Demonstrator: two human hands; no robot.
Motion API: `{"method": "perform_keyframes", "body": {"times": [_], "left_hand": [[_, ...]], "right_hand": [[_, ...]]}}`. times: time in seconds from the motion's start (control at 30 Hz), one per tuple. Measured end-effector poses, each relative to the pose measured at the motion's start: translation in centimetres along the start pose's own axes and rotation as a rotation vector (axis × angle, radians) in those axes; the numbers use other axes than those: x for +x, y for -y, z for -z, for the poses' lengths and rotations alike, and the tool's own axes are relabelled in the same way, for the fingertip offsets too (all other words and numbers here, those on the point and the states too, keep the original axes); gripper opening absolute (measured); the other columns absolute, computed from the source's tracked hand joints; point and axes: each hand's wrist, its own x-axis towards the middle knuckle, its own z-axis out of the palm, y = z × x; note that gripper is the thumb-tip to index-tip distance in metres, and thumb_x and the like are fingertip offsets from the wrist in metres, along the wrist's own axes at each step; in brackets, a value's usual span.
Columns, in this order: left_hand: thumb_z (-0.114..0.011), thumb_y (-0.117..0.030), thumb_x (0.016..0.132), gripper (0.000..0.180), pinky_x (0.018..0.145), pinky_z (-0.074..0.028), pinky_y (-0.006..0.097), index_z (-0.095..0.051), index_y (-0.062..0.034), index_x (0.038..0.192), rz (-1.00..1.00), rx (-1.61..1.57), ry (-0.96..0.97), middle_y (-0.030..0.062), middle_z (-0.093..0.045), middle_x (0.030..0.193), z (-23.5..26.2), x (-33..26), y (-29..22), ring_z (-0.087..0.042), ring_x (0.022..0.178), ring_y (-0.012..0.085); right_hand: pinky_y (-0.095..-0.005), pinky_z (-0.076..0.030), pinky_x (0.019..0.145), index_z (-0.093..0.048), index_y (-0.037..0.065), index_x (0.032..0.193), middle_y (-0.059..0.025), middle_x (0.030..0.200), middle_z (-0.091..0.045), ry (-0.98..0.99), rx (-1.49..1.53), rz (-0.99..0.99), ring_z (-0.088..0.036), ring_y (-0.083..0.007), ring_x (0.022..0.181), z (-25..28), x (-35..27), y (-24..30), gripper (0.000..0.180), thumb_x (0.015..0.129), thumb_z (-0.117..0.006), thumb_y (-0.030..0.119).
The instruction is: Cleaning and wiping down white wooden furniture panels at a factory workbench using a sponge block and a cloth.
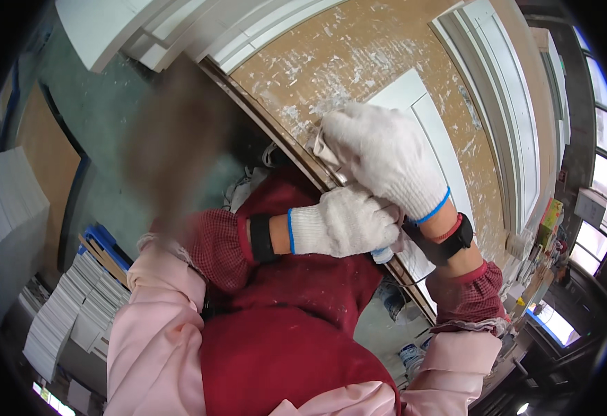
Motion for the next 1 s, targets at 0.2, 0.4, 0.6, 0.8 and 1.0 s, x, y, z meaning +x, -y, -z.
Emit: {"method": "perform_keyframes", "body": {"times": [0.2,0.4,0.6,0.8,1.0], "left_hand": [[-0.064,-0.028,0.079,0.019,0.067,-0.056,0.036,-0.067,-0.0107,0.074,-0.155,0.084,-0.231,0.0040,-0.066,0.080,-2.4,-0.1,1.1,-0.068,0.080,0.0214],[-0.066,-0.027,0.077,0.016,0.062,-0.056,0.035,-0.068,-0.0113,0.075,-0.074,0.083,-0.224,0.0049,-0.066,0.084,-0.9,0.0,0.9,-0.068,0.078,0.0216],[-0.065,-0.025,0.076,0.015,0.071,-0.053,0.034,-0.066,-0.0105,0.079,-0.088,0.069,-0.032,0.0045,-0.063,0.085,0.2,0.4,0.8,-0.064,0.084,0.0199],[-0.063,-0.022,0.067,0.015,0.073,-0.052,0.037,-0.065,-0.0118,0.077,-0.164,0.063,-0.186,0.0039,-0.063,0.087,0.5,1.1,0.8,-0.064,0.084,0.0233],[-0.060,-0.019,0.068,0.023,0.082,-0.052,0.038,-0.062,-0.0034,0.085,-0.233,0.091,-0.174,0.0093,-0.063,0.096,1.4,1.5,0.5,-0.063,0.095,0.0255]], "right_hand": [[-0.0427,-0.051,0.061,-0.060,0.016,0.084,-0.0076,0.079,-0.062,0.005,0.080,0.135,-0.064,-0.0314,0.074,-0.8,-0.4,-0.1,0.008,0.079,-0.058,0.022],[-0.0419,-0.051,0.061,-0.061,0.018,0.085,-0.0083,0.079,-0.062,-0.060,0.108,0.117,-0.064,-0.0318,0.076,-0.6,0.1,0.5,0.007,0.080,-0.057,0.020],[-0.0428,-0.052,0.061,-0.063,0.014,0.087,-0.0103,0.081,-0.065,-0.114,0.087,0.049,-0.066,-0.0324,0.075,-0.8,0.5,-0.4,0.013,0.080,-0.058,0.023],[-0.0438,-0.053,0.068,-0.063,0.012,0.095,-0.0138,0.083,-0.063,-0.090,-0.017,-0.301,-0.065,-0.0343,0.081,0.7,-1.2,-2.5,0.021,0.093,-0.057,0.032],[-0.0434,-0.052,0.068,-0.063,0.011,0.097,-0.0154,0.083,-0.064,-0.338,0.127,-0.603,-0.064,-0.0358,0.078,-1.1,-14.7,-5.3,0.016,0.089,-0.060,0.025]]}}
